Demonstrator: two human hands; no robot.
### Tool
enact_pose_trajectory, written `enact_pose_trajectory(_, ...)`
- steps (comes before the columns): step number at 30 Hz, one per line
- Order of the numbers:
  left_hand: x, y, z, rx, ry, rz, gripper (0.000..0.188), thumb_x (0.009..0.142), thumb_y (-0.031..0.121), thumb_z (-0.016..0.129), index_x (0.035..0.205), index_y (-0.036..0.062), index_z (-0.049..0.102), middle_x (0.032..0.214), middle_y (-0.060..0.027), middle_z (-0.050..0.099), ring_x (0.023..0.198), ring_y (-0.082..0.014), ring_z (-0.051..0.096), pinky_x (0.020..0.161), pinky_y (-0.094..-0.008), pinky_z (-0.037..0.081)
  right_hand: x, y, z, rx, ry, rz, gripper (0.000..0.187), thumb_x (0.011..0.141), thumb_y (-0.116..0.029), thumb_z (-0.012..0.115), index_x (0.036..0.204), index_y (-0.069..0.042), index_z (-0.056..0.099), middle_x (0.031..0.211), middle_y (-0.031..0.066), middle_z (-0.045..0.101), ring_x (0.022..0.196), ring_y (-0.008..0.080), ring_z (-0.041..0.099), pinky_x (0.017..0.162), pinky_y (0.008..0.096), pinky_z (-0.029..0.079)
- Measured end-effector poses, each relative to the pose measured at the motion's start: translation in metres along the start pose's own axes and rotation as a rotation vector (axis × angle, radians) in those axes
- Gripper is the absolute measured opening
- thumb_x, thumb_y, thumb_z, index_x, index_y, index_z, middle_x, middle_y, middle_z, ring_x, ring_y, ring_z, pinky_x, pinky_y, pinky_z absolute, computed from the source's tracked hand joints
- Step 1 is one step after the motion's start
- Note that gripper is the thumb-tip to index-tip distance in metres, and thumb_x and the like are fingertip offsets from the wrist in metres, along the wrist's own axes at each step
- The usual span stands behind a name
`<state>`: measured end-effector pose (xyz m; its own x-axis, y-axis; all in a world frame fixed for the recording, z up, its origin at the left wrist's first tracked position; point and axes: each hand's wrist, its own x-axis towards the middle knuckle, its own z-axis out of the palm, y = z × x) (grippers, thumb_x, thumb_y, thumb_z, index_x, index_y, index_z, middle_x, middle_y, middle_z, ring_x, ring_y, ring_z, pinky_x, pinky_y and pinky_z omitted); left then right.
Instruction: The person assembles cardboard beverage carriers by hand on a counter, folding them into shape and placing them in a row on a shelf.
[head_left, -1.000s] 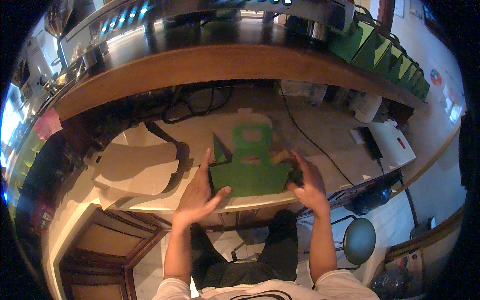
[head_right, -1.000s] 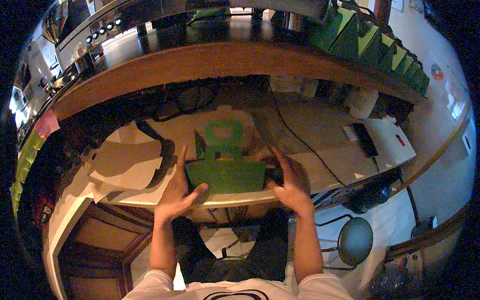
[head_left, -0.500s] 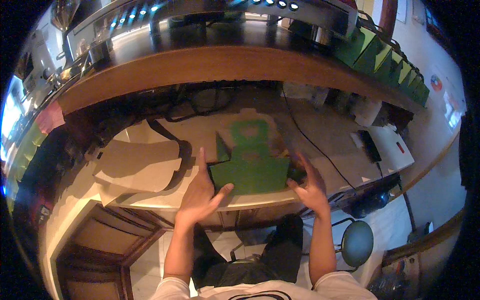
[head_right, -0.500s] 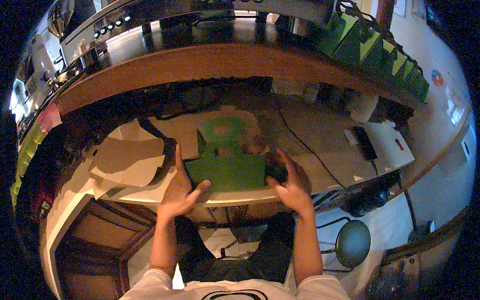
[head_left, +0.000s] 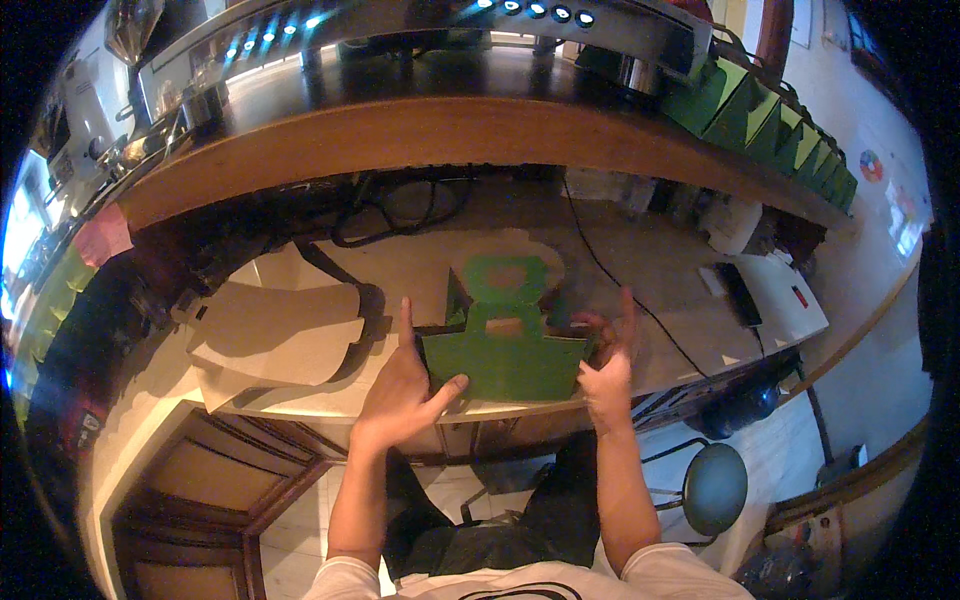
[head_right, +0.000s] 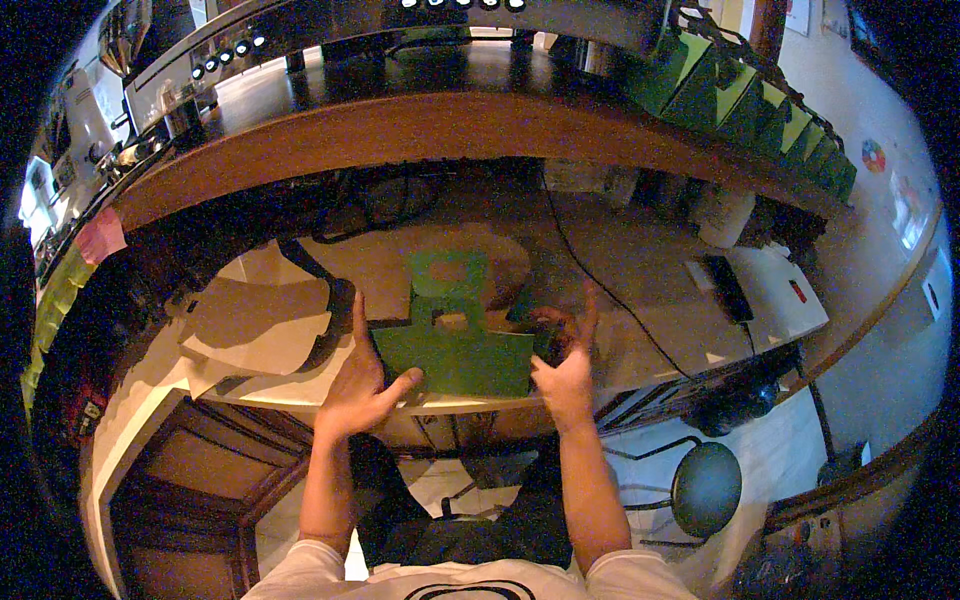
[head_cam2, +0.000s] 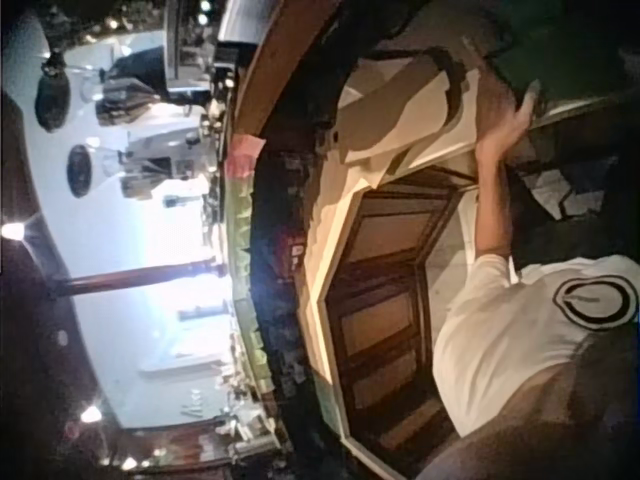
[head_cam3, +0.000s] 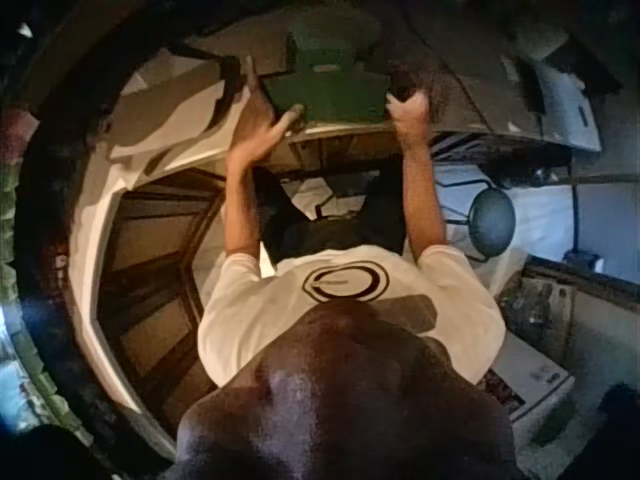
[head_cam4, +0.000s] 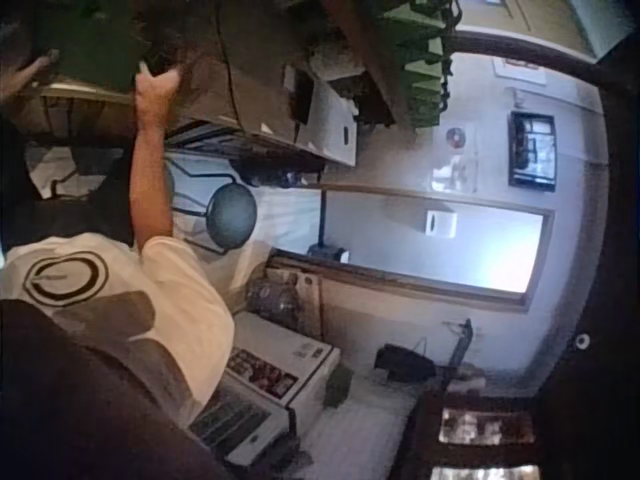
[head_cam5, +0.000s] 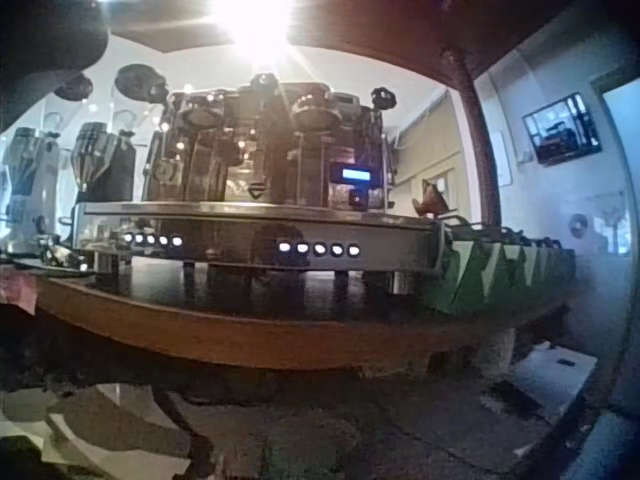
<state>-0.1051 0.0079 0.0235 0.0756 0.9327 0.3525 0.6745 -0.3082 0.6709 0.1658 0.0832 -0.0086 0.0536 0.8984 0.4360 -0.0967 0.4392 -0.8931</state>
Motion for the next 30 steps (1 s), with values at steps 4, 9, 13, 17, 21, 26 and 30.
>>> enact_pose_trajectory(4, 0.002, 0.005, 0.001, -0.059, 0.012, 0.0, 0.117, 0.091, 0.039, 0.069, 0.151, -0.0167, -0.014, 0.129, -0.0367, 0.058, 0.118, -0.0486, 0.059, 0.105, -0.0438, 0.045, -0.002, 0.001, -0.004, -0.143, -0.172, 0.03, 0.089, 0.077, 0.011, 0.076, 0.154, -0.009, 0.036, 0.12, 0.0098, 0.063, 0.107, 0.0199, 0.064, 0.096, 0.0327, 0.052)
enact_pose_trajectory(9, -0.002, -0.009, 0.001, -0.067, -0.007, -0.023, 0.118, 0.089, 0.032, 0.069, 0.156, -0.0029, -0.022, 0.141, -0.0363, 0.05, 0.126, -0.0489, 0.056, 0.108, -0.045, 0.044, -0.002, -0.001, -0.002, -0.103, -0.349, 0.102, 0.061, 0.083, 0.006, 0.07, 0.141, -0.002, 0.05, 0.122, 0.0085, 0.064, 0.112, 0.0176, 0.062, 0.1, 0.0316, 0.049)
enact_pose_trajectory(13, 0.001, 0.001, 0.001, -0.011, 0.015, 0.007, 0.115, 0.09, 0.033, 0.069, 0.158, -0.0024, -0.018, 0.147, -0.0368, 0.043, 0.129, -0.0494, 0.053, 0.11, -0.0456, 0.042, 0.003, 0.009, -0.01, -0.159, -0.309, 0.068, 0.056, 0.088, -0.005, 0.07, 0.14, -0.001, 0.051, 0.127, 0.0094, 0.061, 0.119, 0.0187, 0.058, 0.104, 0.0336, 0.045)
enact_pose_trajectory(17, 0.001, 0.005, -0.004, -0.095, 0.018, -0.039, 0.113, 0.088, 0.032, 0.071, 0.16, -0.0022, -0.009, 0.14, -0.035, 0.048, 0.125, -0.0484, 0.055, 0.107, -0.0455, 0.044, 0.002, -0.007, -0.013, 0.138, -0.361, 0.127, 0.062, 0.087, -0.016, 0.075, 0.141, -0.001, 0.049, 0.132, 0.0103, 0.06, 0.123, 0.0196, 0.056, 0.107, 0.0357, 0.044)
enact_pose_trajectory(21, 0.0, 0.003, -0.003, -0.082, 0.062, -0.026, 0.117, 0.083, 0.032, 0.077, 0.161, -0.0026, -0.003, 0.129, -0.0307, 0.059, 0.119, -0.0463, 0.058, 0.104, -0.045, 0.046, -0.002, -0.033, 0.002, -0.283, -0.446, 0.093, 0.076, 0.08, -0.025, 0.086, 0.142, -0.002, 0.048, 0.135, 0.0141, 0.061, 0.125, 0.0242, 0.057, 0.107, 0.0366, 0.044)
enact_pose_trajectory(26, 0.003, 0.007, -0.003, -0.025, 0.041, 0.037, 0.12, 0.08, 0.037, 0.081, 0.161, -0.0026, 0.001, 0.132, -0.0307, 0.057, 0.12, -0.0462, 0.058, 0.105, -0.0456, 0.046, -0.004, -0.037, 0.005, -0.476, -0.453, 0.034, 0.094, 0.071, -0.019, 0.091, 0.147, 0.002, 0.04, 0.133, 0.0156, 0.059, 0.125, 0.0248, 0.056, 0.108, 0.036, 0.044)
enact_pose_trajectory(30, 0.003, 0.0, 0.001, -0.004, 0.051, 0.018, 0.127, 0.071, 0.037, 0.088, 0.161, -0.0017, 0.007, 0.134, -0.0312, 0.056, 0.121, -0.0464, 0.057, 0.105, -0.0451, 0.046, -0.004, -0.038, 0.008, -0.563, -0.423, -0.045, 0.097, 0.07, -0.027, 0.092, 0.148, -0.001, 0.041, 0.133, 0.0174, 0.06, 0.124, 0.031, 0.059, 0.105, 0.0392, 0.047)
